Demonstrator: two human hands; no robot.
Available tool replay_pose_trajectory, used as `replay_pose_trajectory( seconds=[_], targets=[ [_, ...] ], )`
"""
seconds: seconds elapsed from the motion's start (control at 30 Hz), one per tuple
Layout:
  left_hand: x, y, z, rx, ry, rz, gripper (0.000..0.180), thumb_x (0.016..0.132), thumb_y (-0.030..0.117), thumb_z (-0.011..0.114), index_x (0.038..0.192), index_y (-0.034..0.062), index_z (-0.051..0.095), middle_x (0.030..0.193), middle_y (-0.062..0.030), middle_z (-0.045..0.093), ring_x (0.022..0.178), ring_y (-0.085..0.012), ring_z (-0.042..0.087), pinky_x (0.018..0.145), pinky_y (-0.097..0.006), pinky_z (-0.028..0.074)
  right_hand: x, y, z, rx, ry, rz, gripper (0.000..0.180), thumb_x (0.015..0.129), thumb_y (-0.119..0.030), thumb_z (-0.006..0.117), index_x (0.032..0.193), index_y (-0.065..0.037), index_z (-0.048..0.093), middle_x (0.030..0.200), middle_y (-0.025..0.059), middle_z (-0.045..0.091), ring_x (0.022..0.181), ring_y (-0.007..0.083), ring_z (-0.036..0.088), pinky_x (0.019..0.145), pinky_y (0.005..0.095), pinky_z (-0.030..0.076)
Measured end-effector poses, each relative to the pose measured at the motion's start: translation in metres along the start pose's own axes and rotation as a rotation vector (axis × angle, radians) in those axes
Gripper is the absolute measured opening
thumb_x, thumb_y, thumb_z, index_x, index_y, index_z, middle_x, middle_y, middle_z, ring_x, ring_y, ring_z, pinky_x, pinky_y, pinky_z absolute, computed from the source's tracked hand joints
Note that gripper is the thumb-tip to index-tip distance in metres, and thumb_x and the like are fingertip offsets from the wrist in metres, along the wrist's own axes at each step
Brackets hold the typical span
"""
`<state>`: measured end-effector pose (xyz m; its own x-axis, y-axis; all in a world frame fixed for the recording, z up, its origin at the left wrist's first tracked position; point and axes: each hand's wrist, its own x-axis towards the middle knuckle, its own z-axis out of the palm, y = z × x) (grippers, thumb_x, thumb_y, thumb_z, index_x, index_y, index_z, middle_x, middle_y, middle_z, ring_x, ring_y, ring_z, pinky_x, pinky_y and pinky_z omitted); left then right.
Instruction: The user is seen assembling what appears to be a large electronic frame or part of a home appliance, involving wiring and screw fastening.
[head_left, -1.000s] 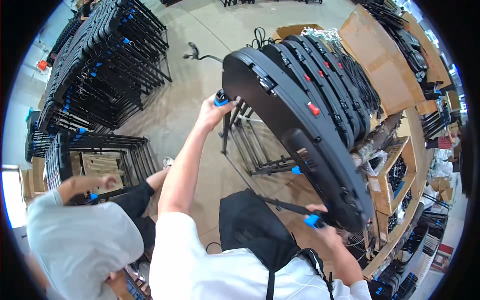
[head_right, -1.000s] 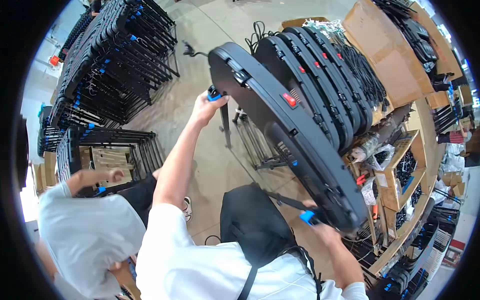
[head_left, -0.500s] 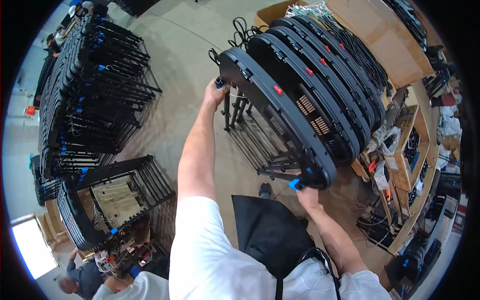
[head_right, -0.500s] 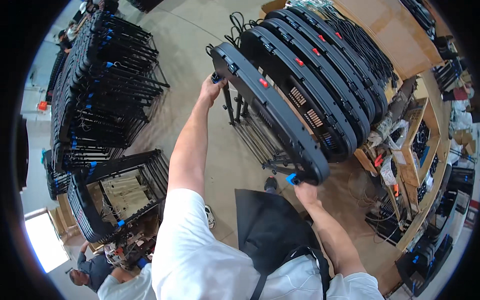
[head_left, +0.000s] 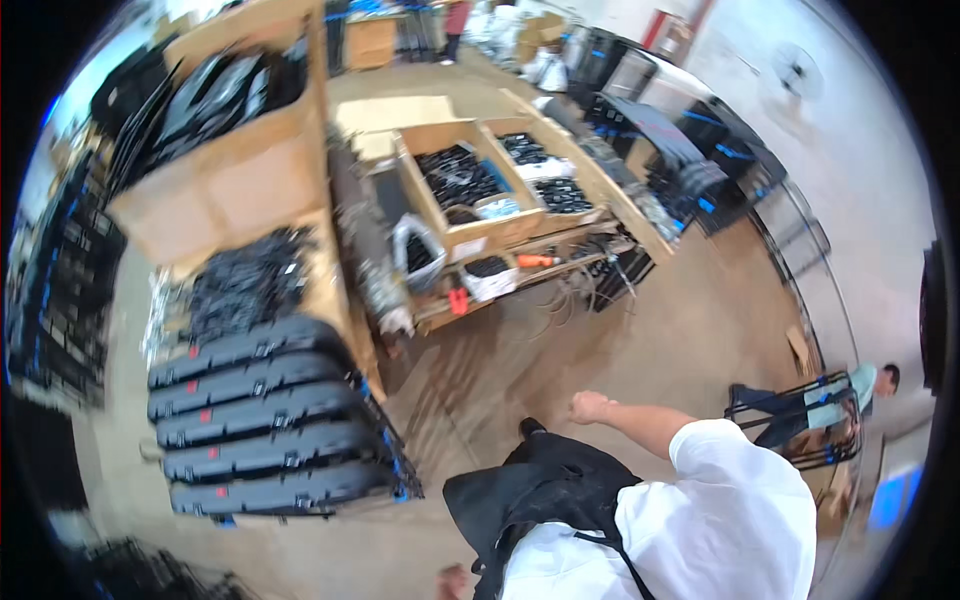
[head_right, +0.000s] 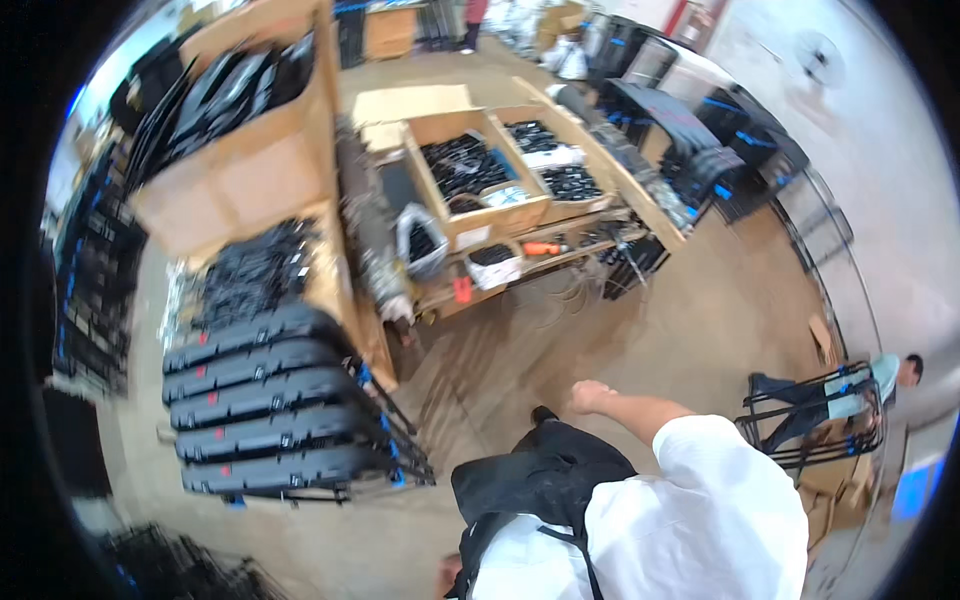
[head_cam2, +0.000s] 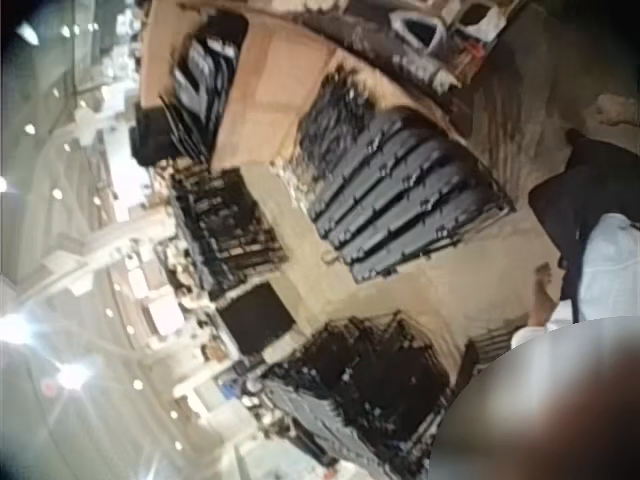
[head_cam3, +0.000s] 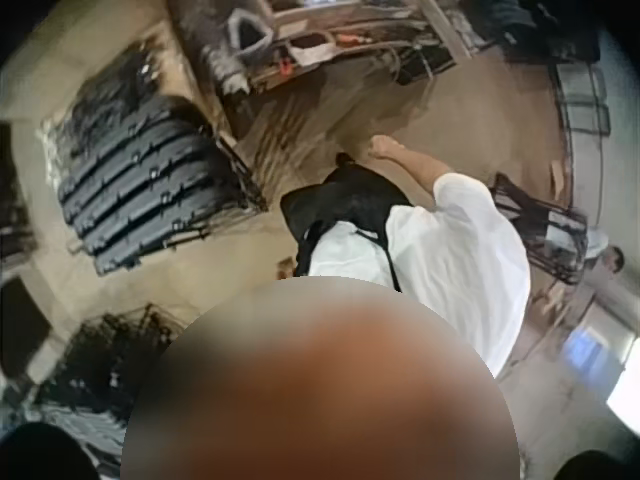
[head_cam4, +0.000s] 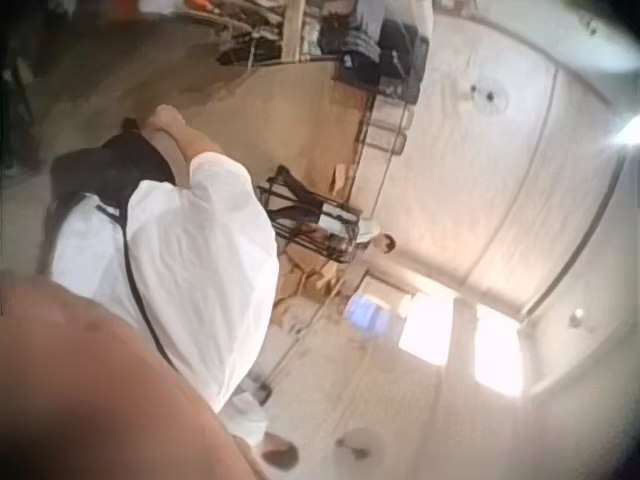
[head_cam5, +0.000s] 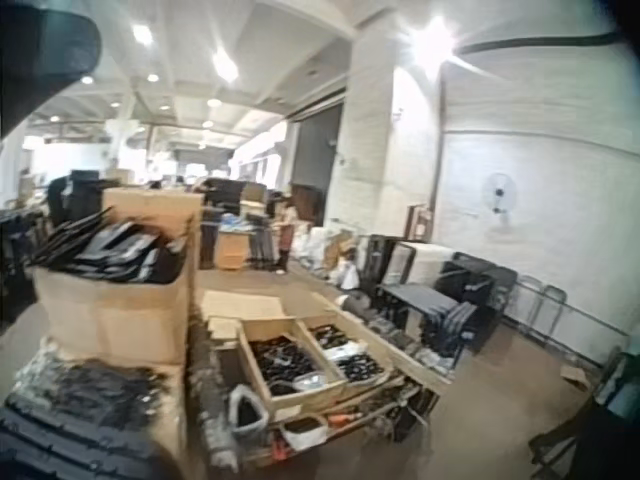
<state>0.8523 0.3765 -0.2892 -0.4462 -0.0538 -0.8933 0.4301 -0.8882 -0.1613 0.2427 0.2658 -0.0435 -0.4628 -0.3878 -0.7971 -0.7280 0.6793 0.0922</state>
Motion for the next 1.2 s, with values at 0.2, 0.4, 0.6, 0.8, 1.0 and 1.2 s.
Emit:
replay_pose_trajectory(
  seconds=[0.2, 0.4, 0.6, 0.8, 1.0, 1.2],
  targets=[
    [0.002, 0.029, 0.126, 0.425, 0.11, 0.088, 0.036, 0.103, 0.028, 0.062, 0.125, 0.0004, 0.065, 0.106, -0.0121, 0.072, 0.085, -0.0228, 0.067, 0.077, -0.033, 0.056, 0.043, 0.188, -0.073, 0.433, 0.271, 0.295, 0.05, 0.093, -0.049, 0.064, 0.115, -0.006, 0.077, 0.119, 0.0187, 0.075, 0.115, 0.0344, 0.071, 0.101, 0.0494, 0.055],
    [0.028, -0.001, 0.283, 0.74, 0.272, 0.319, 0.05, 0.102, 0.036, 0.067, 0.138, 0.0017, 0.059, 0.121, -0.0133, 0.069, 0.101, -0.0261, 0.065, 0.088, -0.037, 0.055, 0.14, 0.401, -0.217, 0.75, 0.916, 0.252, 0.049, 0.092, -0.046, 0.065, 0.103, 0.0, 0.078, 0.101, 0.0262, 0.076, 0.1, 0.0401, 0.075, 0.091, 0.0479, 0.059],
    [0.093, -0.056, 0.423, 0.961, 0.456, 0.561, 0.067, 0.101, 0.044, 0.071, 0.151, 0.003, 0.053, 0.137, -0.0144, 0.067, 0.117, -0.0295, 0.063, 0.099, -0.041, 0.054, 0.237, 0.583, -0.375, 1.011, 1.294, 0.228, 0.055, 0.099, -0.049, 0.06, 0.114, 0.001, 0.075, 0.109, 0.0258, 0.076, 0.108, 0.0394, 0.072, 0.096, 0.0464, 0.054],
    [0.11, -0.07, 0.499, 1.479, 0.436, 0.817, 0.033, 0.101, 0.03, 0.069, 0.108, -0.0025, 0.074, 0.085, -0.0055, 0.074, 0.072, -0.0135, 0.066, 0.068, -0.03, 0.055, 0.328, 0.695, -0.459, 1.49, 1.258, 0.092, 0.066, 0.102, -0.056, 0.057, 0.12, 0.006, 0.072, 0.115, 0.0229, 0.075, 0.114, 0.0336, 0.07, 0.099, 0.0416, 0.051],
    [0.111, -0.076, 0.599, 1.701, 0.442, 0.811, 0.033, 0.107, 0.028, 0.062, 0.118, -0.0025, 0.07, 0.096, -0.0091, 0.076, 0.081, -0.0157, 0.07, 0.075, -0.031, 0.057, 0.37, 0.756, -0.486, 1.839, 1.196, -0.132, 0.056, 0.1, -0.047, 0.065, 0.109, 0.007, 0.075, 0.107, 0.02, 0.076, 0.106, 0.03, 0.071, 0.093, 0.0423, 0.051],
    [0.136, -0.087, 0.718, 1.748, 0.358, 1.004, 0.037, 0.102, 0.029, 0.063, 0.121, -0.0018, 0.072, 0.098, -0.0127, 0.076, 0.088, -0.0201, 0.071, 0.083, -0.036, 0.056, 0.304, 0.819, -0.428, 1.51, 1.469, 0.276, 0.053, 0.098, -0.049, 0.063, 0.096, 0.002, 0.075, 0.091, 0.0175, 0.075, 0.089, 0.0311, 0.072, 0.083, 0.0447, 0.052]
  ],
)
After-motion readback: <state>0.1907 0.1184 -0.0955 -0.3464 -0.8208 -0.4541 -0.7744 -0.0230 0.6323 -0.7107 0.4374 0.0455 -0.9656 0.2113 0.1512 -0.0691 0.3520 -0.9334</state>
